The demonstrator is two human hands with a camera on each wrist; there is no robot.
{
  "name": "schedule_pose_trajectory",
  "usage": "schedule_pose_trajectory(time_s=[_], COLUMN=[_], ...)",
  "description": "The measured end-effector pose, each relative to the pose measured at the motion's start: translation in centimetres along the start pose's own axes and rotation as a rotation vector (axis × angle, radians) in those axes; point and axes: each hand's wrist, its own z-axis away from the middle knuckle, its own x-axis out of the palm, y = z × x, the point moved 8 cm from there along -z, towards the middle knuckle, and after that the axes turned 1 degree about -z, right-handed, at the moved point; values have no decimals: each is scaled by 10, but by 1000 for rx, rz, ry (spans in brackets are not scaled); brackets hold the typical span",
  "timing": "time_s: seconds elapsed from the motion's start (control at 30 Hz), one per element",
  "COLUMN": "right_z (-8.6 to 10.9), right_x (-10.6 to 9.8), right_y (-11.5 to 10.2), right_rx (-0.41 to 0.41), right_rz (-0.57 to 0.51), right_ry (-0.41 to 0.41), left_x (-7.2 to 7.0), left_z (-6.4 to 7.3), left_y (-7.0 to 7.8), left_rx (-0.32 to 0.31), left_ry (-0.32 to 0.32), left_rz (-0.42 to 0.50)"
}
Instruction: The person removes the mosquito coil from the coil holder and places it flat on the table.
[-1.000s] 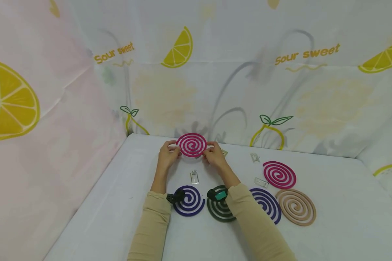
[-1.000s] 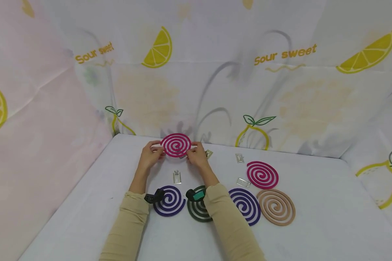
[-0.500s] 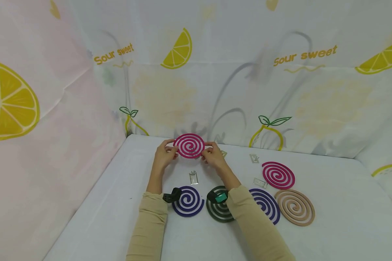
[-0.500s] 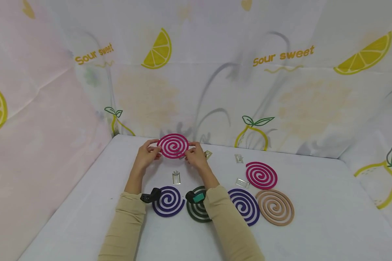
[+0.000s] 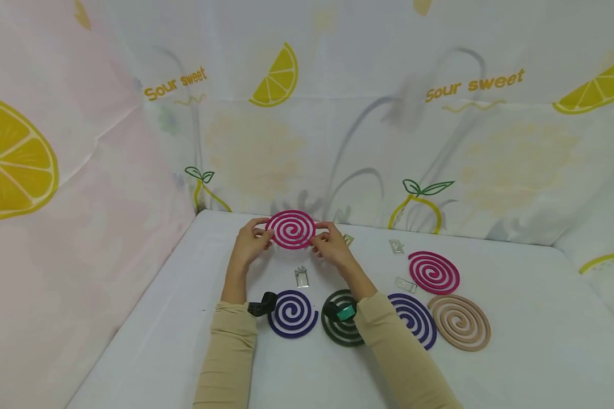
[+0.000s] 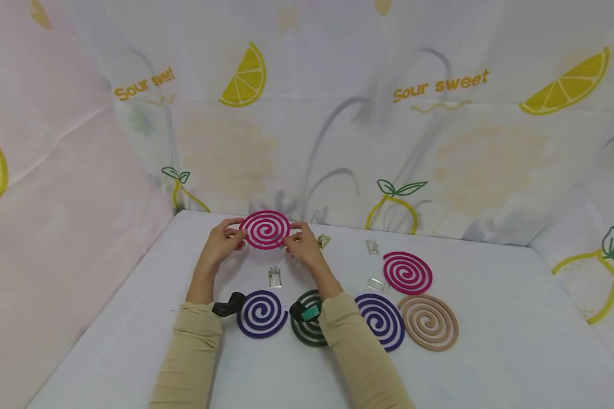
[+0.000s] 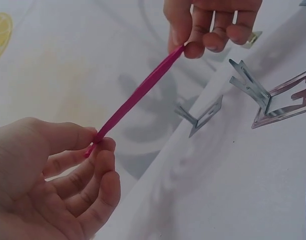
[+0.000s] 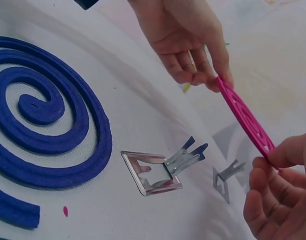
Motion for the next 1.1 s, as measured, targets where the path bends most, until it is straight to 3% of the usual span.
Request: schedule_pose_trajectory(time_s=[0.33,0.67,0.87,1.1], right_z=[4,5,8,10], right_x=[4,8,14,21], right_y=[-6,-7,-12,-16], right_rx=[-12,-21,-37,-52], right_rz=[54,16,22,66], right_ry=[-21,-6,-29,-44], left_x=[-12,-17,-26,-35], left_z=[2,8,10,11], left_y=[-2,-9,-10,-8], left_rx=[-8,-48,-54,-47], left_ry=[-45,-120,-87,-60], left_rz=[-22,-12,35,-13])
